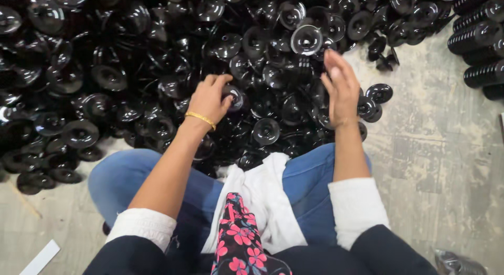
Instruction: The person sits on the floor among large piles of black plastic horn-shaped parts and stacks them one by one into tall stacks, placing each completed stack onto the pile beside them. They repeatedly pick up loose parts, align them into a stack in their hands, and set the stack down with the others.
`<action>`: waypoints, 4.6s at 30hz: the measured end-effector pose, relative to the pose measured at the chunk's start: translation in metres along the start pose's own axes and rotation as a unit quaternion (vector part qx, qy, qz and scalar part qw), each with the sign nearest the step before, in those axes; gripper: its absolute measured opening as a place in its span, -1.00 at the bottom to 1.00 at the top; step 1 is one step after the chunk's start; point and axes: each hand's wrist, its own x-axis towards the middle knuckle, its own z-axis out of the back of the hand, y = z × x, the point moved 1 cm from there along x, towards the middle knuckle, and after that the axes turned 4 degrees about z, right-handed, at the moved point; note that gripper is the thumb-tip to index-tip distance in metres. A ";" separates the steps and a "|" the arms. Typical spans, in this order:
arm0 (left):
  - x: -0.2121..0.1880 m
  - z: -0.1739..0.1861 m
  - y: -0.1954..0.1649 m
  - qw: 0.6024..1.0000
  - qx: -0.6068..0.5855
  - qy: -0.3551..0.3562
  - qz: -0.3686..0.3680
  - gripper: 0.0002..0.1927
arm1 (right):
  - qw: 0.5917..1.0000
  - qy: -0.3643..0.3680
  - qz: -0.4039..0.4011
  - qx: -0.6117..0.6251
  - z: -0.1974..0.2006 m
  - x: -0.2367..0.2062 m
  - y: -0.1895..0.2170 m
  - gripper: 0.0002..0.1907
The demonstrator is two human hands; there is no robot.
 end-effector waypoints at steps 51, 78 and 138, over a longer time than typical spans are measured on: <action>-0.167 0.058 0.079 0.865 -0.135 0.459 0.152 -0.82 | 0.807 0.146 0.163 -0.548 -0.034 -0.056 -0.047 -0.45; 0.005 0.158 0.024 0.968 -0.240 0.072 0.029 -0.88 | 0.821 0.018 0.245 -0.515 -0.050 -0.050 -0.045 -0.47; 0.054 0.012 0.013 0.968 -0.195 -0.111 0.113 -0.81 | 0.786 0.085 0.234 -0.566 -0.133 0.003 -0.050 -0.84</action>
